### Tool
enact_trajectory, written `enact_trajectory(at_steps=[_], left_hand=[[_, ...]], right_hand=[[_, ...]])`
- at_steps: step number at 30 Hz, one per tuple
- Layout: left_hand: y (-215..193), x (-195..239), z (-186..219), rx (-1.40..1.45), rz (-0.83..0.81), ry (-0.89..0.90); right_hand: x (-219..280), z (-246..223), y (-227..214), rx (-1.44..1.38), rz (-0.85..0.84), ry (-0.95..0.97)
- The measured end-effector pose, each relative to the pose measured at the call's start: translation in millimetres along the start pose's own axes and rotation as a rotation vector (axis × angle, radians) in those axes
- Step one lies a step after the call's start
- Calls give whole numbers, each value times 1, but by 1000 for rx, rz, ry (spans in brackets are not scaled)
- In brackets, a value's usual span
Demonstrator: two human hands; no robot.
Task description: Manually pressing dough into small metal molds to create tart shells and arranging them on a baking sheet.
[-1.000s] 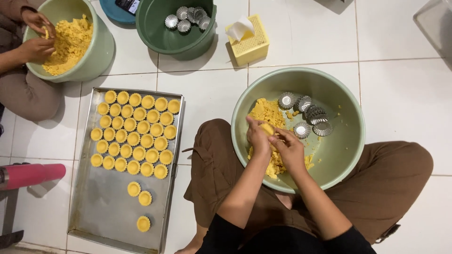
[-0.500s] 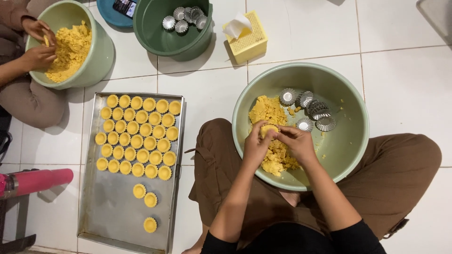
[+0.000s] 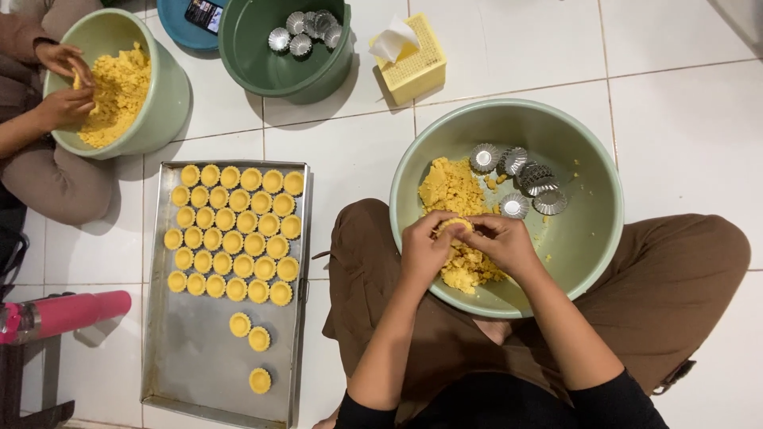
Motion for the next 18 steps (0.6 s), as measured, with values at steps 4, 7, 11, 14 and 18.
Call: enact_trajectory(at_steps=[4, 7, 11, 14, 18], left_hand=[[-3, 3, 11, 18, 224, 22], [-7, 3, 22, 47, 244, 10], [-1, 3, 9, 24, 118, 58], [-1, 3, 13, -20, 214, 94], [4, 8, 51, -243, -36, 128]], right_hand=[[5, 8, 10, -100, 5, 50], [2, 2, 0, -103, 67, 26], [6, -15, 2, 22, -23, -45], [0, 0, 5, -30, -18, -25], [-1, -2, -7, -15, 22, -106]])
Point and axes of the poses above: each hand's wrist, its own x-axis away from the middle knuckle, its own y-axis out of the palm, z = x × y, the point moved 6 cm from there along -x, towards the middle knuckle, and after that the axes turned 1 degree about -z, right-handed, at the moved point
